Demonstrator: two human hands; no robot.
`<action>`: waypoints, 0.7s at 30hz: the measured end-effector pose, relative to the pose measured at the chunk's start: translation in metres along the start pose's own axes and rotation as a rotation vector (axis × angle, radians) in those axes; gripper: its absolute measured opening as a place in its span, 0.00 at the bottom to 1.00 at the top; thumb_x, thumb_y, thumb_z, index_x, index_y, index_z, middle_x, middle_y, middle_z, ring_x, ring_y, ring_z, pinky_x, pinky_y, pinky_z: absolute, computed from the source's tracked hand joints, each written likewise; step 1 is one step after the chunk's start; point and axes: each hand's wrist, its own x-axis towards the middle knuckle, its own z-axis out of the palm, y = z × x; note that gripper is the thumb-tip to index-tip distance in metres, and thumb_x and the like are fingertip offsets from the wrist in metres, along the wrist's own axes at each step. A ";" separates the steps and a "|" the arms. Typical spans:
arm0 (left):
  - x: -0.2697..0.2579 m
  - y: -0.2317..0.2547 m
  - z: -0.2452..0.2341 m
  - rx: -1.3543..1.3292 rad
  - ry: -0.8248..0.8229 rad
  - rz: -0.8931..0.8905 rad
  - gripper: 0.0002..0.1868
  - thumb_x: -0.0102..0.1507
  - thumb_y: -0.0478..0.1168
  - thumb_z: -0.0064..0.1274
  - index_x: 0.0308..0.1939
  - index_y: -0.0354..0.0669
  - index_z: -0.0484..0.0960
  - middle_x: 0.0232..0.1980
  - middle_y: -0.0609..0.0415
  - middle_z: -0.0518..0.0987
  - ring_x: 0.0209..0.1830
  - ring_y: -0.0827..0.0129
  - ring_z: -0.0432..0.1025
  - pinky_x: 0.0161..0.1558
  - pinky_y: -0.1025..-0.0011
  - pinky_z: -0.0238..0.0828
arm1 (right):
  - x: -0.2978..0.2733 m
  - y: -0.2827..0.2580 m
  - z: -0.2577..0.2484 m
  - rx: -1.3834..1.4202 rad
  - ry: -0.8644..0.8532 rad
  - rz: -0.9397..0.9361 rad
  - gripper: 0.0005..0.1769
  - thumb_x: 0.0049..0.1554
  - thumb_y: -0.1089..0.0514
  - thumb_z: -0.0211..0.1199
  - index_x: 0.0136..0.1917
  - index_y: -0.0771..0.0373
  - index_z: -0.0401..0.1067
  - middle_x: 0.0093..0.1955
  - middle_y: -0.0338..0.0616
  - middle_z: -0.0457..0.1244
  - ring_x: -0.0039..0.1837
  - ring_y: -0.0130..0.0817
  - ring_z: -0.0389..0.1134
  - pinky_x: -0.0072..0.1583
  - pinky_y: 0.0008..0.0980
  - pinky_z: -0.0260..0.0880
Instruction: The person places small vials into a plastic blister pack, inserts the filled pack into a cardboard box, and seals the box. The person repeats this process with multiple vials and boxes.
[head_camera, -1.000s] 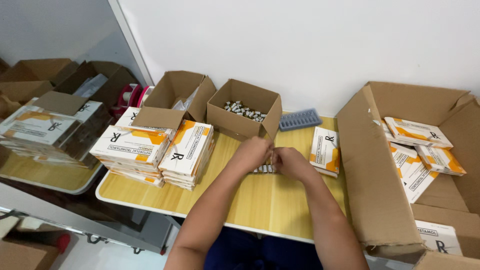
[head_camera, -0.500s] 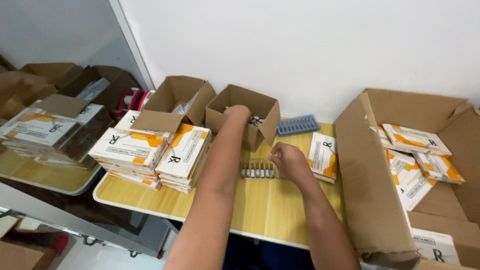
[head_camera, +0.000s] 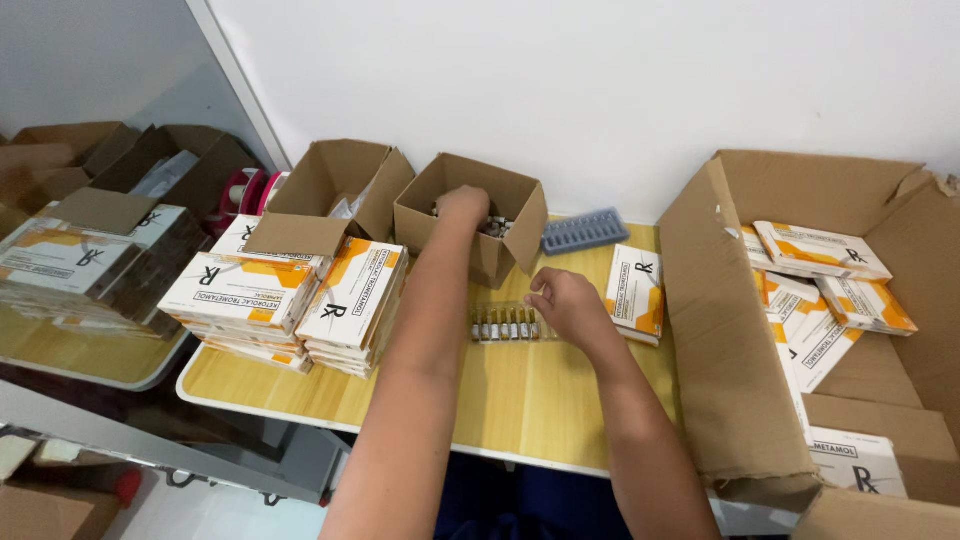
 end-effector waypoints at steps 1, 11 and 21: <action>-0.015 0.001 -0.012 -0.002 0.063 0.028 0.16 0.63 0.41 0.59 0.55 0.45 0.86 0.61 0.45 0.81 0.61 0.52 0.76 0.56 0.53 0.74 | 0.001 0.000 -0.001 -0.006 -0.014 0.039 0.14 0.52 0.53 0.72 0.47 0.64 0.76 0.36 0.50 0.69 0.41 0.45 0.71 0.46 0.42 0.71; -0.129 0.030 -0.065 -1.288 0.288 0.378 0.06 0.67 0.38 0.53 0.46 0.40 0.80 0.44 0.52 0.86 0.43 0.72 0.82 0.45 0.74 0.81 | 0.007 -0.013 -0.009 0.322 0.313 -0.048 0.09 0.59 0.60 0.66 0.54 0.64 0.76 0.45 0.44 0.69 0.45 0.32 0.70 0.47 0.31 0.73; -0.221 0.059 0.015 -1.191 0.269 0.622 0.11 0.63 0.37 0.63 0.45 0.36 0.80 0.41 0.50 0.85 0.41 0.68 0.81 0.44 0.71 0.78 | 0.015 0.017 -0.011 1.087 0.299 -0.015 0.07 0.62 0.64 0.65 0.53 0.69 0.73 0.45 0.41 0.67 0.44 0.25 0.68 0.49 0.25 0.72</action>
